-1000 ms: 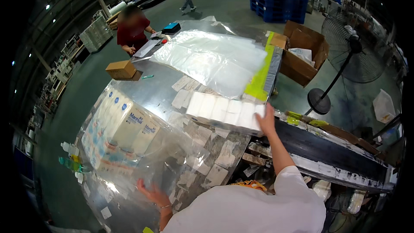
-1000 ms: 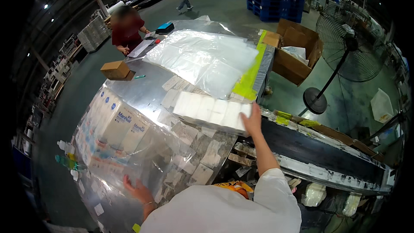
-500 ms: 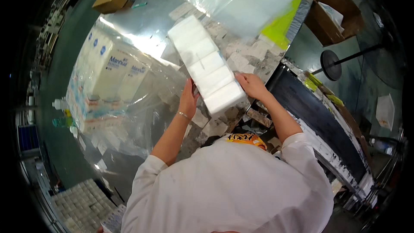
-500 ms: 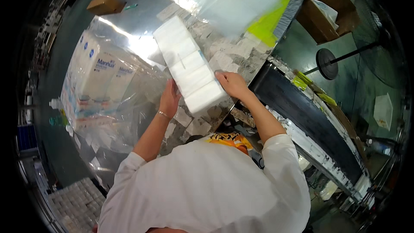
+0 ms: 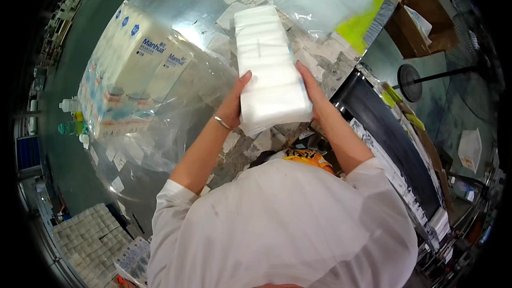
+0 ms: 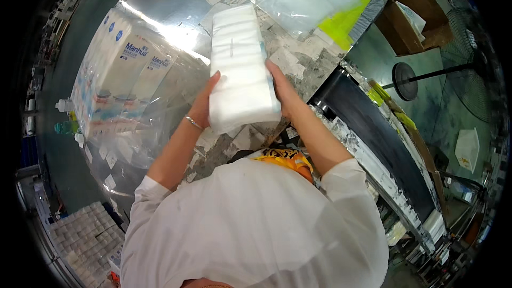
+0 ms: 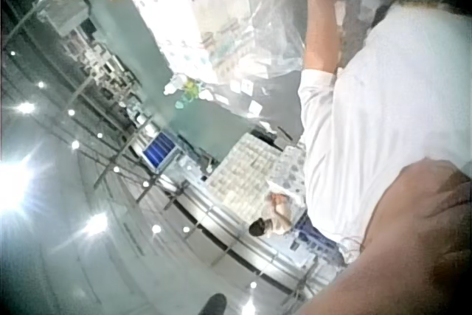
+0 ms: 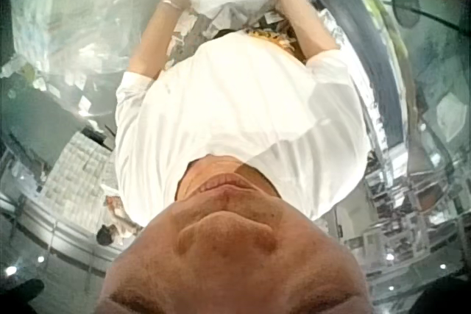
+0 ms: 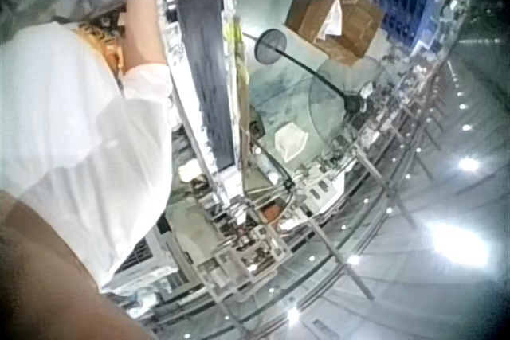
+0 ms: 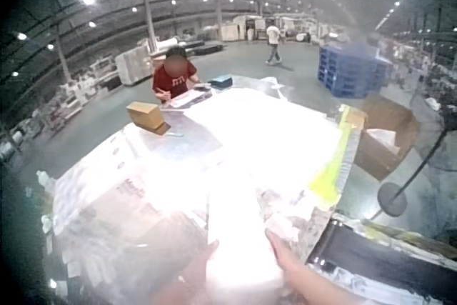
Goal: The person places multi-packs of toilet paper into a large plastic bag, then uses a small blade to trim the plastic packaging of additional toilet paper packs before placing them onto a conveyor belt.
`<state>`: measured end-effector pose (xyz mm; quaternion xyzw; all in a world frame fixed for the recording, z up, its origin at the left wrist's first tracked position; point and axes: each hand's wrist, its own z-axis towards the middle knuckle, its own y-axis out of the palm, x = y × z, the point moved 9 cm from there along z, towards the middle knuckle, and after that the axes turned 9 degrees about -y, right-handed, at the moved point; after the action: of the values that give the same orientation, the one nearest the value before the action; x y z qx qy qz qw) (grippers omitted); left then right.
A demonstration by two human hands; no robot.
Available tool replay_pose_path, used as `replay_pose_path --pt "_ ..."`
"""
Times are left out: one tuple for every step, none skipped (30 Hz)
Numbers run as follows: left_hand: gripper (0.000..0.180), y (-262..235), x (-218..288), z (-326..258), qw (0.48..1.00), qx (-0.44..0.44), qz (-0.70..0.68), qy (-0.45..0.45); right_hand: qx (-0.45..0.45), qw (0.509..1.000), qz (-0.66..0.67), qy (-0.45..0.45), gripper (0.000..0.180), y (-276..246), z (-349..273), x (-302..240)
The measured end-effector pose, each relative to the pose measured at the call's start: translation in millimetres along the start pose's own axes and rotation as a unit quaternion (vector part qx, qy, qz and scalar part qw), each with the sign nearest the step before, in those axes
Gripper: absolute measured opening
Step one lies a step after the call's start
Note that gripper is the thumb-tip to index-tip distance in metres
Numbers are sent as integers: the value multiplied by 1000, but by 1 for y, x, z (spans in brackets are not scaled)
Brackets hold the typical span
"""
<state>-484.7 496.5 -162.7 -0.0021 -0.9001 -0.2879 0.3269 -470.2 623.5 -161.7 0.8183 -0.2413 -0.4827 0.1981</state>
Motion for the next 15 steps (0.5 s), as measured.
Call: replay_pose_path --pt "70 14 9 -12 999 -51 -6 -4 -36 999 17 10 62 8 -12 -6" --pt "70 20 13 -22 999 -46 -8 -15 -34 999 14 9 64 14 -27 -18" --pt "71 26 17 -31 999 -41 -10 -23 -33 999 9 8 65 21 -42 -32" --pt "71 31 18 -39 999 -37 -12 -32 -33 999 4 6 66 25 -54 -40" --pt "72 35 18 -45 999 -23 -13 -43 -48 999 -4 0 66 28 -61 -48" --pt "72 45 21 -53 999 -34 -7 -35 -43 999 -8 0 65 28 -67 -50" --pt "72 53 22 -61 999 -46 -1 -27 -39 999 -13 0 64 27 -74 -53" --pt "73 59 21 -67 998 -55 5 -21 -34 999 -16 2 63 26 -79 -52" --pt "75 62 20 -72 998 -55 28 -6 -26 1000 -9 3 62 22 -84 -50" --pt "77 63 20 -76 997 -54 49 8 -17 1000 -2 4 61 17 -88 -45" --pt "79 63 18 -79 996 -52 70 24 -11 1000 5 6 60 11 -89 -39" --pt "80 64 17 -83 994 -45 89 41 -20 1000 15 -8 59 8 -93 -37" --pt "82 65 16 -87 992 -38 108 58 -29 999 24 -22 59 6 -98 -34" --pt "84 68 14 -92 989 -29 124 73 -37 998 33 -34 58 4 -103 -30" --pt "92 76 15 -101 988 -43 125 84 -5 998 43 -48 56 -2 -107 -29"
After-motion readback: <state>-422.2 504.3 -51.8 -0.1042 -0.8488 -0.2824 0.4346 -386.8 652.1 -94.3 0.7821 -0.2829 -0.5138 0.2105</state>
